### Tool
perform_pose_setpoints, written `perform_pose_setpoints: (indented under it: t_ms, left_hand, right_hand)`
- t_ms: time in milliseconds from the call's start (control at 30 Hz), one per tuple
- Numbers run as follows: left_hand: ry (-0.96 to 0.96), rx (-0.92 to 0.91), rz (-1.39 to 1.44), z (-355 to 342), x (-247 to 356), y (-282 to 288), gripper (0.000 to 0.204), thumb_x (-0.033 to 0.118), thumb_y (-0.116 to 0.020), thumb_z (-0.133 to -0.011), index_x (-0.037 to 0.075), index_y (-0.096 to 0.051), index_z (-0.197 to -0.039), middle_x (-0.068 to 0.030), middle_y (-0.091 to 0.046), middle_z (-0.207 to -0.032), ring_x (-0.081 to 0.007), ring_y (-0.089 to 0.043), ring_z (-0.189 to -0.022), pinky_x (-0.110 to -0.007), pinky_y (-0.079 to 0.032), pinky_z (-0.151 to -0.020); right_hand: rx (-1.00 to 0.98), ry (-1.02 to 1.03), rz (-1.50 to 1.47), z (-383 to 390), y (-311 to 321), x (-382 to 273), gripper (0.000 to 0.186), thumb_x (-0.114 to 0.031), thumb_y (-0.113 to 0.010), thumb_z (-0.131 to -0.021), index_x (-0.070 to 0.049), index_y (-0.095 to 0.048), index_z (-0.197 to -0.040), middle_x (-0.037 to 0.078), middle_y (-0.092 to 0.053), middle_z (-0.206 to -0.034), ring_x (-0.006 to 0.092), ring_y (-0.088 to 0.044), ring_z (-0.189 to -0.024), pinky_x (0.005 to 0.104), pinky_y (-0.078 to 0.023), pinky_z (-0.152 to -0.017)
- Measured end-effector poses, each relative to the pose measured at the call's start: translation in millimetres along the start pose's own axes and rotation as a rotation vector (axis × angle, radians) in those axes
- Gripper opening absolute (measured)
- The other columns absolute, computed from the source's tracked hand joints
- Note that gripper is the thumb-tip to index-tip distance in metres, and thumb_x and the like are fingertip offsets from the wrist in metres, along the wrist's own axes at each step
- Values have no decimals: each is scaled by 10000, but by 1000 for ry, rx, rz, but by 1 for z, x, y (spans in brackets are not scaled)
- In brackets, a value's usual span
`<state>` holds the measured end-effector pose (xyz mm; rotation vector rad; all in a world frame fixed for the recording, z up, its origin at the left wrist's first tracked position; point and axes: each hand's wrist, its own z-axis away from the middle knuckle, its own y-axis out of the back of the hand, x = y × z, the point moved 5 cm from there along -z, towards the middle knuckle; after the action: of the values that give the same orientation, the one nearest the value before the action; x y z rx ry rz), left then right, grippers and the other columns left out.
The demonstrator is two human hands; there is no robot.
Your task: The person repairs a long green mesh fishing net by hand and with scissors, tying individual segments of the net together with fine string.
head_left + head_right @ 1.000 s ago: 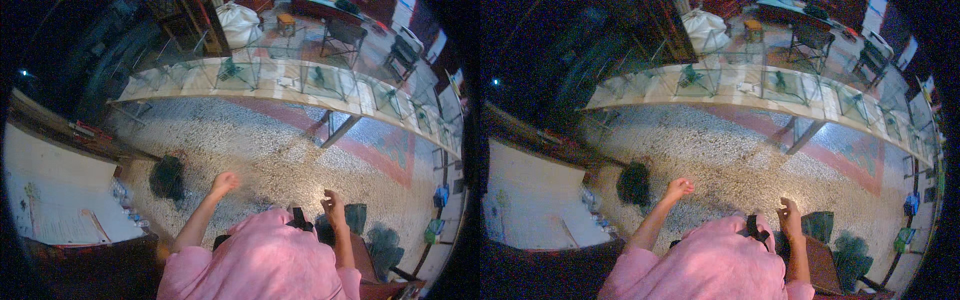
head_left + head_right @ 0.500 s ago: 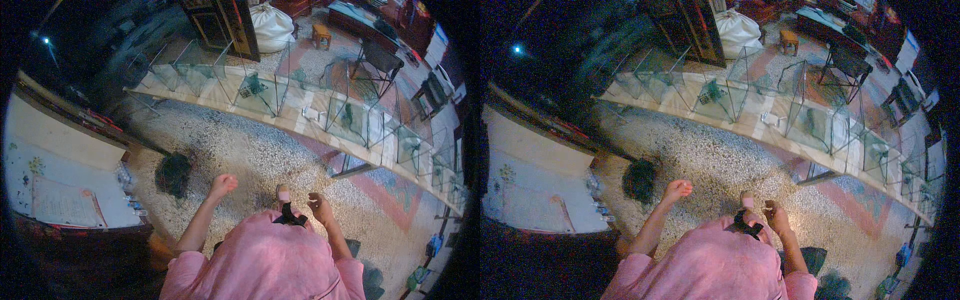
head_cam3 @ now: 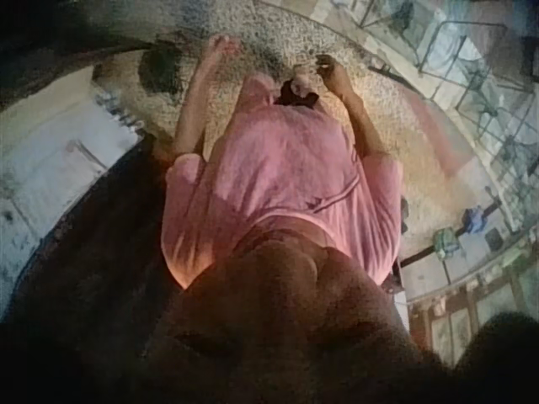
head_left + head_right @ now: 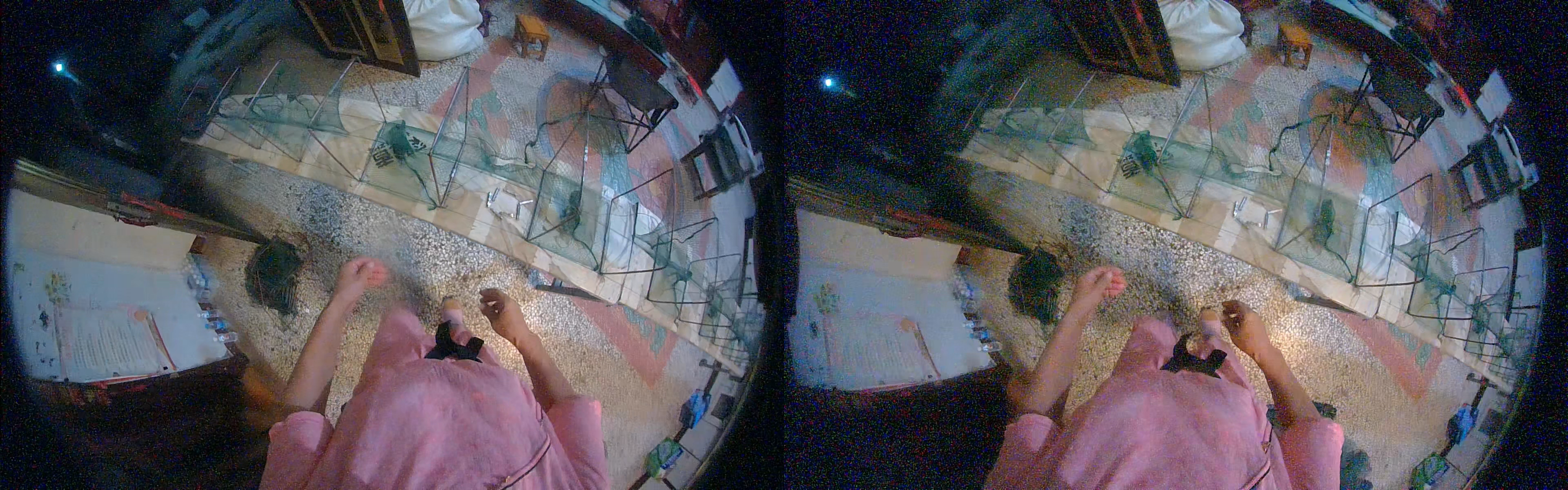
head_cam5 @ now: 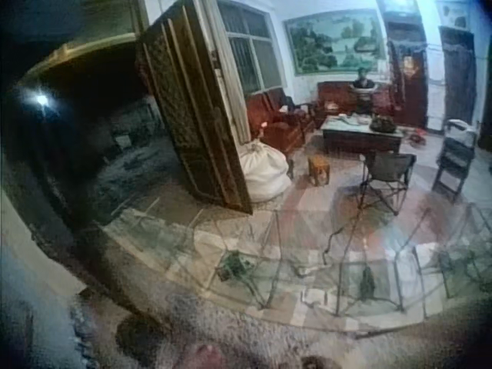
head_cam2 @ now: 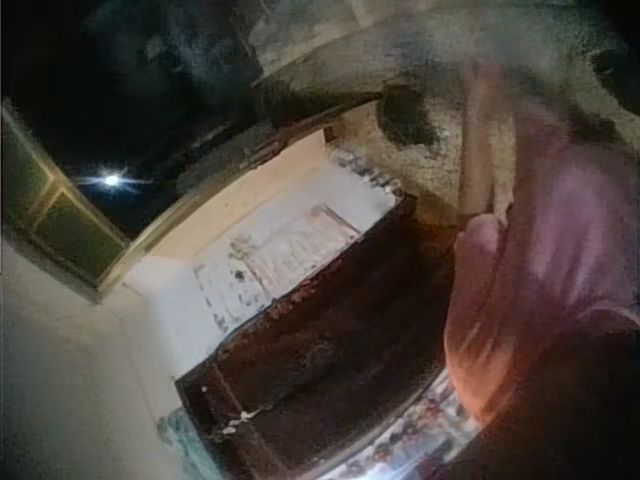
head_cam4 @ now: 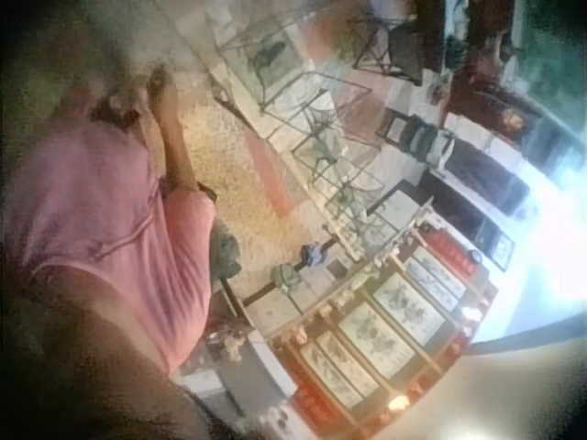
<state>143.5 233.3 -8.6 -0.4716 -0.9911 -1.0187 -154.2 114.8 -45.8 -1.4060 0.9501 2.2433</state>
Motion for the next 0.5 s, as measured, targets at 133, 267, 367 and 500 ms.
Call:
perform_pose_setpoints:
  t_ms: [133,267,367,500]
  left_hand:
    - [-73,44,-133,-45,1,22,221,169,-413,-867,4,-518,-971,-84,-581,-850,-151,-576,-735,-268,-483,-650]
    - [-172,-32,9,-94,45,20,171,129,-465,-834,10,-533,-936,-54,-570,-759,-113,-553,-662,-244,-454,-567]
    - [-233,-39,-4,-135,69,22,176,135,-457,-840,21,-510,-962,-56,-555,-790,-123,-560,-661,-250,-458,-554]
    - [-202,-11,8,-185,106,15,228,155,-446,-853,31,-443,-1044,-78,-527,-909,-150,-582,-647,-252,-465,-538]
  right_hand:
    - [-12,16,-93,-28,0,-37,267,-56,-540,-764,-12,-491,-1023,137,-578,-901,246,-576,-815,307,-468,-689]
    - [10,47,-98,-47,2,-78,273,-42,-535,-770,-18,-479,-1036,115,-576,-907,196,-569,-813,282,-465,-684]
    - [41,59,-191,-57,2,-112,264,-51,-536,-781,-22,-482,-1038,96,-572,-901,167,-556,-809,268,-460,-681]
    - [57,104,-126,-60,19,-190,284,-85,-551,-788,-25,-479,-1057,73,-572,-897,145,-552,-802,254,-449,-683]
